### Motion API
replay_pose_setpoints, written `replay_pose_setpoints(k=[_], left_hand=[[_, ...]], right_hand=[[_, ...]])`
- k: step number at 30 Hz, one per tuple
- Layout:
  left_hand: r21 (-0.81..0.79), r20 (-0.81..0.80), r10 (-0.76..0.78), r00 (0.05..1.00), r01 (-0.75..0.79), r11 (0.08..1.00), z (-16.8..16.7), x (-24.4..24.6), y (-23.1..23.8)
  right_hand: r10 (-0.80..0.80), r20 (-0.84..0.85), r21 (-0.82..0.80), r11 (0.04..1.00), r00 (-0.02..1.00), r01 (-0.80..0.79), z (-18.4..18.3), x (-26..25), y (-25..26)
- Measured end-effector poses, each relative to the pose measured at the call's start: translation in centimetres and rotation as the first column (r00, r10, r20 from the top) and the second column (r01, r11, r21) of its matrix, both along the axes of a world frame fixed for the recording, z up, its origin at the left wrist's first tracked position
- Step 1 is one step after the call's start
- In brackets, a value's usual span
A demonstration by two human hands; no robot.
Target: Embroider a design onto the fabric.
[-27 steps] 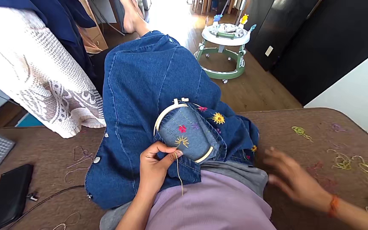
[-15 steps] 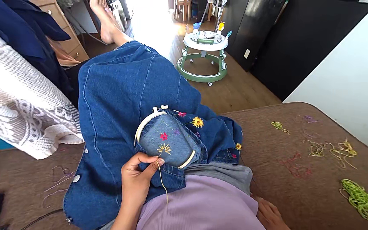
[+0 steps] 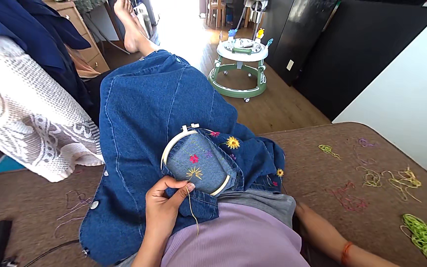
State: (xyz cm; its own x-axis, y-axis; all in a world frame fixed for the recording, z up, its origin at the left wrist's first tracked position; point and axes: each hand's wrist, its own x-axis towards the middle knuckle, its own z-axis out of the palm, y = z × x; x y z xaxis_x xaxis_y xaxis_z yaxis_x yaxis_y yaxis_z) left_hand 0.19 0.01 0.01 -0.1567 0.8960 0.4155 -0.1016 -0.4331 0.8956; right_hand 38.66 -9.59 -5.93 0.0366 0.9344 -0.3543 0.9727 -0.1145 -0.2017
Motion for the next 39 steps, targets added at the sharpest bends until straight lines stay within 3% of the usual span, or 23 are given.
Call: replay_pose_setpoints(k=[5,8,11,14,18,20,22,25,27,31,34,39], left_hand=[[-0.003,-0.014,0.009,1.000,-0.009,1.000,0.0,0.0,0.1],[-0.010,-0.033,0.021,0.999,-0.021,1.000,0.1,0.0,0.1],[-0.010,-0.033,0.023,0.999,-0.023,1.000,0.2,-0.1,0.1],[-0.005,0.020,0.013,1.000,-0.013,1.000,0.1,-0.1,0.1],[0.061,0.094,-0.066,0.993,0.060,0.996,-0.1,-0.5,0.1],[0.125,0.099,-0.111,0.989,0.098,0.987,-0.2,-0.6,0.1],[0.174,0.091,-0.136,0.987,0.119,0.978,-0.3,-0.7,0.1],[0.217,0.091,-0.152,0.984,0.129,0.968,-0.4,-0.8,0.0],[0.224,0.089,-0.146,0.985,0.123,0.967,-0.5,-0.9,-0.1],[0.252,0.066,-0.150,0.986,0.129,0.959,-0.9,-1.0,-0.1],[0.283,0.054,-0.151,0.987,0.130,0.950,-1.0,-0.9,-0.1],[0.280,0.005,-0.101,0.995,0.095,0.955,-1.1,-0.9,-0.1]], right_hand=[[-0.119,-0.232,-0.057,0.992,0.966,0.109,1.8,7.4,4.0],[-0.205,-0.301,-0.094,0.978,0.931,0.185,2.5,9.1,4.6],[-0.269,-0.492,0.122,0.921,0.828,0.371,3.4,8.8,5.2],[-0.106,-0.625,0.370,0.832,0.773,0.414,6.6,5.1,6.5],[0.260,-0.696,0.530,0.815,0.669,0.235,12.1,-3.4,5.9],[0.457,-0.739,0.558,0.827,0.495,0.070,13.8,-7.8,5.1],[0.552,-0.785,0.556,0.828,0.283,-0.073,14.7,-12.1,4.7],[0.476,-0.861,0.417,0.862,0.180,-0.289,14.7,-16.5,5.8],[0.239,-0.954,0.149,0.901,0.181,-0.408,14.3,-18.3,7.2],[-0.148,-0.957,-0.258,0.829,0.251,-0.497,14.3,-19.3,9.4],[-0.213,-0.928,-0.347,0.793,0.307,-0.500,14.2,-19.4,9.9],[-0.186,-0.927,-0.339,0.790,0.327,-0.511,13.7,-19.2,9.9]])
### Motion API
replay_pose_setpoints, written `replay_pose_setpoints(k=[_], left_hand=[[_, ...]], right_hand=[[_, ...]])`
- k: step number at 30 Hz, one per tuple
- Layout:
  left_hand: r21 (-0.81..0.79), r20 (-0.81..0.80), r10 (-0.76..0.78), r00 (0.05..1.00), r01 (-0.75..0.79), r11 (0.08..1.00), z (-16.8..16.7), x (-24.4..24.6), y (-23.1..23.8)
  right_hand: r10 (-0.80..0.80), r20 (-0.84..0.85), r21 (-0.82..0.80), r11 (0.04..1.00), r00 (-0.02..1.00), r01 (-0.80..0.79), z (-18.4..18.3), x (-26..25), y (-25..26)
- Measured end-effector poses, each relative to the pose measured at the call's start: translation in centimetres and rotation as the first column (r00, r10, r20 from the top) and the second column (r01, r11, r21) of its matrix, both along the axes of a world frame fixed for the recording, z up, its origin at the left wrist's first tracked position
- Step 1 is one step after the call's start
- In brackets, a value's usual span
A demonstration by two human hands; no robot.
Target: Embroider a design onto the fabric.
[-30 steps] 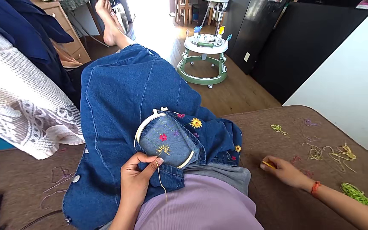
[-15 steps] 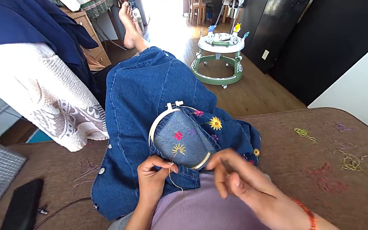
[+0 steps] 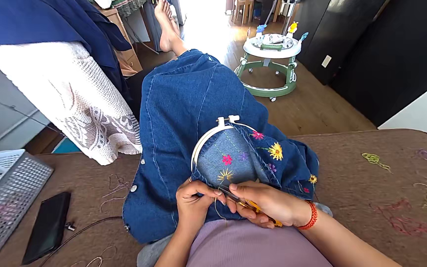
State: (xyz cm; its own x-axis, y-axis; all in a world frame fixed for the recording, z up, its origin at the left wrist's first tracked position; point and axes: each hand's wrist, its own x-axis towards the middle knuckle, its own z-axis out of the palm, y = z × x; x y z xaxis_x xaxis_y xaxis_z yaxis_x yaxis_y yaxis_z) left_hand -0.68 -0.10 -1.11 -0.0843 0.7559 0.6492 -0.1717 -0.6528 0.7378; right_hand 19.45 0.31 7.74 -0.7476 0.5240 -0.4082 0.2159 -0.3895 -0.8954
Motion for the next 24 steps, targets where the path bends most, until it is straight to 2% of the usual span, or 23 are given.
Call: replay_pose_setpoints(k=[5,13,16,19,20,22,23,24], left_hand=[[0.005,-0.030,0.000,1.000,0.000,1.000,0.0,-0.1,0.1],[0.009,-0.052,-0.025,0.998,0.025,1.000,0.0,-0.1,0.1],[-0.039,-0.053,-0.031,0.998,0.029,0.999,0.5,-0.2,-0.2],[-0.197,-0.083,-0.060,0.995,0.042,0.979,1.7,-1.3,-0.4],[-0.271,-0.082,-0.063,0.995,0.039,0.962,2.3,-1.9,-0.6],[-0.354,-0.100,-0.046,0.994,0.007,0.935,3.5,-3.3,-0.8],[-0.354,-0.131,-0.025,0.991,-0.023,0.935,4.1,-4.1,-0.8],[-0.344,-0.158,0.001,0.987,-0.056,0.937,4.5,-4.8,-0.8]], right_hand=[[0.004,0.052,0.004,1.000,0.999,-0.004,0.1,-0.3,0.2],[-0.105,0.012,0.055,0.993,0.994,0.104,-0.5,-1.1,-0.4],[-0.068,-0.083,0.168,0.982,0.994,0.081,-0.4,0.4,-0.8],[-0.032,-0.142,0.372,0.925,0.989,0.083,0.6,5.5,-1.6],[-0.066,-0.082,0.454,0.886,0.994,0.096,0.9,8.0,-2.0],[-0.209,0.184,0.634,0.772,0.960,0.046,1.2,13.2,-2.5],[-0.284,0.366,0.676,0.735,0.886,-0.044,1.1,15.8,-2.6],[-0.311,0.543,0.651,0.743,0.780,-0.156,0.8,18.1,-2.7]])
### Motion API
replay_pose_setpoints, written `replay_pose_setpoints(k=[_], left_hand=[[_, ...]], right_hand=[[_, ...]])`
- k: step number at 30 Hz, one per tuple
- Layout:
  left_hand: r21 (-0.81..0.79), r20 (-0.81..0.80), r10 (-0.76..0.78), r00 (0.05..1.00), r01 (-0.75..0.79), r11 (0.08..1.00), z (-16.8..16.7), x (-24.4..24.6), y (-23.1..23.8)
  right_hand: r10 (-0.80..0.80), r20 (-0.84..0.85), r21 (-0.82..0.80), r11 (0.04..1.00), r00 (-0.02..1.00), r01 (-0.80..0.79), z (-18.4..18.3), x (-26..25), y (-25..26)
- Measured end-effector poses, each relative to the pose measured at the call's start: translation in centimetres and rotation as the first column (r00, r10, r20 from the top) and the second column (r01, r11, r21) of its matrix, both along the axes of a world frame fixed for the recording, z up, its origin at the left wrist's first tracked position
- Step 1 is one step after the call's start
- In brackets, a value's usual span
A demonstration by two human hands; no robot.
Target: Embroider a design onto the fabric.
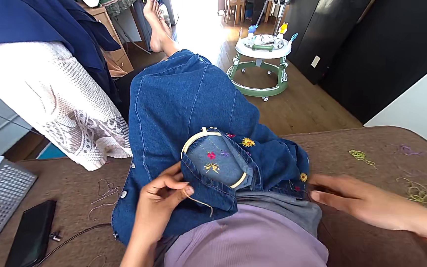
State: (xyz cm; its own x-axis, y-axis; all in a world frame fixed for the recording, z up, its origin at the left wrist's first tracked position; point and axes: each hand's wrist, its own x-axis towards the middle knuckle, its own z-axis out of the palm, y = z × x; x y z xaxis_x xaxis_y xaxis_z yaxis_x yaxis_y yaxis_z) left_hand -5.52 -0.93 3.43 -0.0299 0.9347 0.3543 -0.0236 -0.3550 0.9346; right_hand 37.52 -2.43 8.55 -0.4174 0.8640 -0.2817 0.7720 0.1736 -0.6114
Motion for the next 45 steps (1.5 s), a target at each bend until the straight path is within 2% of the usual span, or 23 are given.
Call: replay_pose_setpoints(k=[3,5,6,8,10,12,14,17,20,22,24,26,28,29,30,31,33,34,36,39,40,42,45], left_hand=[[-0.036,-0.055,0.071,0.996,-0.073,0.997,1.1,-0.9,0.3],[-0.120,-0.083,0.088,0.993,-0.098,0.988,1.4,-0.1,0.9],[-0.142,-0.121,0.107,0.987,-0.124,0.982,1.3,0.4,1.4],[-0.120,-0.246,0.169,0.954,-0.203,0.972,0.7,0.9,2.1],[-0.098,-0.338,0.212,0.917,-0.258,0.961,0.5,1.3,2.4],[-0.073,-0.416,0.230,0.880,-0.284,0.956,0.7,1.9,2.5],[-0.040,-0.427,0.270,0.863,-0.317,0.948,1.1,2.5,2.8],[0.008,-0.325,0.293,0.899,-0.308,0.951,2.1,3.1,2.9],[0.348,-0.286,0.361,0.888,-0.255,0.902,4.7,4.2,2.0],[0.596,-0.334,0.406,0.850,-0.143,0.790,7.1,4.8,0.7],[0.774,-0.383,0.413,0.827,0.042,0.632,8.7,4.9,-0.2],[0.840,-0.446,0.423,0.789,0.206,0.502,9.1,4.5,-0.4],[0.815,-0.520,0.444,0.730,0.269,0.513,8.3,3.8,0.1],[0.774,-0.568,0.429,0.702,0.280,0.568,7.5,3.5,0.4],[0.720,-0.620,0.397,0.677,0.289,0.630,6.6,3.3,0.4],[0.657,-0.672,0.350,0.652,0.308,0.688,5.6,3.3,0.2],[0.541,-0.729,0.215,0.650,0.355,0.762,3.9,3.4,-0.6],[0.490,-0.718,0.129,0.684,0.366,0.791,3.3,3.5,-1.1],[0.433,-0.631,0.006,0.776,0.346,0.832,2.7,4.0,-2.0],[0.442,-0.554,-0.009,0.832,0.303,0.844,3.5,5.4,-3.1],[0.463,-0.563,0.010,0.826,0.305,0.832,4.0,6.1,-3.3],[0.524,-0.588,0.082,0.805,0.301,0.796,4.8,7.5,-3.8],[0.629,-0.580,0.202,0.790,0.276,0.727,5.5,9.0,-4.0]], right_hand=[[0.106,0.469,-0.303,0.952,0.877,0.047,-1.4,4.8,0.2],[0.166,0.598,-0.375,0.922,0.784,0.090,-2.4,5.2,-0.1],[0.146,0.595,-0.331,0.941,0.791,0.075,-2.2,4.8,-0.5],[0.127,0.408,-0.118,0.989,0.904,-0.086,-0.8,2.9,-1.4],[0.264,0.107,0.239,0.929,0.959,-0.282,0.1,-0.4,-2.5],[0.413,-0.097,0.442,0.833,0.906,-0.333,0.8,-4.7,-3.1],[0.492,-0.219,0.494,0.800,0.842,-0.339,1.1,-8.6,-2.8],[0.422,-0.238,0.509,0.821,0.875,-0.257,0.2,-13.2,-0.7],[0.314,-0.076,0.553,0.803,0.946,-0.222,0.2,-16.7,2.2],[0.266,0.007,0.706,0.681,0.964,-0.194,0.9,-18.3,3.6],[0.207,0.027,0.865,0.485,0.978,-0.126,2.3,-19.2,4.7],[0.153,-0.036,0.967,0.255,0.988,-0.004,2.7,-19.7,6.5],[0.094,-0.057,0.984,0.174,0.994,0.040,1.6,-19.7,8.4],[0.065,-0.047,0.978,0.207,0.997,0.033,0.4,-19.5,9.0],[0.036,-0.018,0.956,0.292,0.999,0.006,-1.2,-19.1,9.2],[0.011,0.051,0.896,0.441,0.999,-0.050,-2.6,-18.5,8.7],[0.079,0.244,0.517,0.832,0.967,-0.199,-2.9,-16.9,6.8],[0.145,0.293,0.355,0.901,0.945,-0.248,-2.6,-15.9,5.9],[0.222,0.234,0.326,0.899,0.947,-0.291,-2.1,-13.2,3.0],[0.336,-0.130,0.551,0.807,0.933,-0.214,-1.1,-9.7,-1.1],[0.363,-0.287,0.542,0.824,0.887,-0.162,-0.3,-9.6,-2.1],[0.328,-0.499,0.442,0.892,0.802,-0.090,1.1,-10.3,-3.7],[0.205,-0.597,0.385,0.922,0.776,0.053,1.4,-12.5,-5.0]])
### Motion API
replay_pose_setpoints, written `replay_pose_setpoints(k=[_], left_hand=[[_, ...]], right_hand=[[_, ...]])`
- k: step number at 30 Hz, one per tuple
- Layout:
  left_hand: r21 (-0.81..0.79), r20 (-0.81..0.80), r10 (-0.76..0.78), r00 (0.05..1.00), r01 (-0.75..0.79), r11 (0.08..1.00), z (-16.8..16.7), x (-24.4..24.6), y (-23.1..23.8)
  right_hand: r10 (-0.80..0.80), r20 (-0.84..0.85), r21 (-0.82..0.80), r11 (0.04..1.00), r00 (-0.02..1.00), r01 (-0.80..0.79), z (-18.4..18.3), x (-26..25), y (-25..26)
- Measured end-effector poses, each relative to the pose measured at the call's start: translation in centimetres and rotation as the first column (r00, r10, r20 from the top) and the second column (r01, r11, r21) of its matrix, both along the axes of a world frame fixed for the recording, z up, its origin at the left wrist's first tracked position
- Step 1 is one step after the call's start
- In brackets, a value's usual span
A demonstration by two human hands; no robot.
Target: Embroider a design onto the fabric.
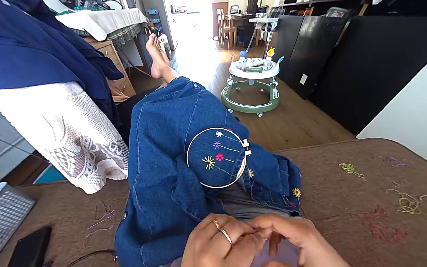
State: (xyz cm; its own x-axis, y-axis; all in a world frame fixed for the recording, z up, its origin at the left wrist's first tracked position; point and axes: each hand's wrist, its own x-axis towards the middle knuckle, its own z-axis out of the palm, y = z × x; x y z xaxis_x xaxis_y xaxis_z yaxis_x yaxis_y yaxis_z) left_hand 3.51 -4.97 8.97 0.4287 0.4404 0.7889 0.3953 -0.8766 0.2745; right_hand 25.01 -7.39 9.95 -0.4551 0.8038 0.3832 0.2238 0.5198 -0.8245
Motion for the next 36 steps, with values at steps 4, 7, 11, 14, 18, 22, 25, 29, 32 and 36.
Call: replay_pose_setpoints(k=[4,7,11,14,18,22,25,29,32,36], left_hand=[[0.062,-0.028,0.086,0.996,-0.084,0.995,0.3,0.1,0.1],[0.035,-0.031,0.105,0.994,-0.103,0.994,-0.6,0.0,-0.1],[-0.181,0.054,-0.060,0.997,0.069,0.981,-2.1,0.5,0.0],[-0.245,0.056,-0.126,0.990,0.136,0.960,-2.9,0.6,0.0],[-0.248,0.043,-0.114,0.993,0.121,0.961,-3.2,0.6,0.1],[-0.255,0.033,-0.099,0.995,0.104,0.961,-3.4,0.8,0.2],[-0.245,0.027,-0.105,0.994,0.108,0.964,-3.6,0.8,0.3],[-0.268,0.019,-0.110,0.994,0.111,0.957,-3.5,0.8,0.1],[-0.263,-0.001,-0.125,0.992,0.120,0.957,-3.7,0.9,0.1],[-0.259,-0.034,-0.136,0.990,0.123,0.958,-3.7,1.0,0.1]], right_hand=[[-0.130,-0.111,0.012,0.991,0.985,0.132,-0.8,-0.7,0.3],[-0.170,-0.113,0.165,0.968,0.979,0.187,-1.8,0.9,0.9],[-0.473,0.197,0.360,0.850,0.859,0.385,-1.4,7.3,3.1],[-0.718,0.421,0.410,0.696,0.555,0.589,-0.8,13.2,5.2],[-0.775,0.575,0.393,0.544,0.264,0.741,-2.9,18.3,7.6],[-0.699,0.617,0.411,0.678,0.361,0.610,-1.6,19.9,7.0],[-0.245,0.818,-0.004,0.902,0.520,0.431,-1.0,18.0,5.3],[0.390,0.836,-0.511,0.809,0.385,0.290,-7.1,14.7,0.1],[0.395,0.875,-0.456,0.867,0.281,0.202,-11.9,14.7,-3.4],[0.409,0.866,-0.467,0.867,0.287,0.173,-12.5,15.6,-5.4]])
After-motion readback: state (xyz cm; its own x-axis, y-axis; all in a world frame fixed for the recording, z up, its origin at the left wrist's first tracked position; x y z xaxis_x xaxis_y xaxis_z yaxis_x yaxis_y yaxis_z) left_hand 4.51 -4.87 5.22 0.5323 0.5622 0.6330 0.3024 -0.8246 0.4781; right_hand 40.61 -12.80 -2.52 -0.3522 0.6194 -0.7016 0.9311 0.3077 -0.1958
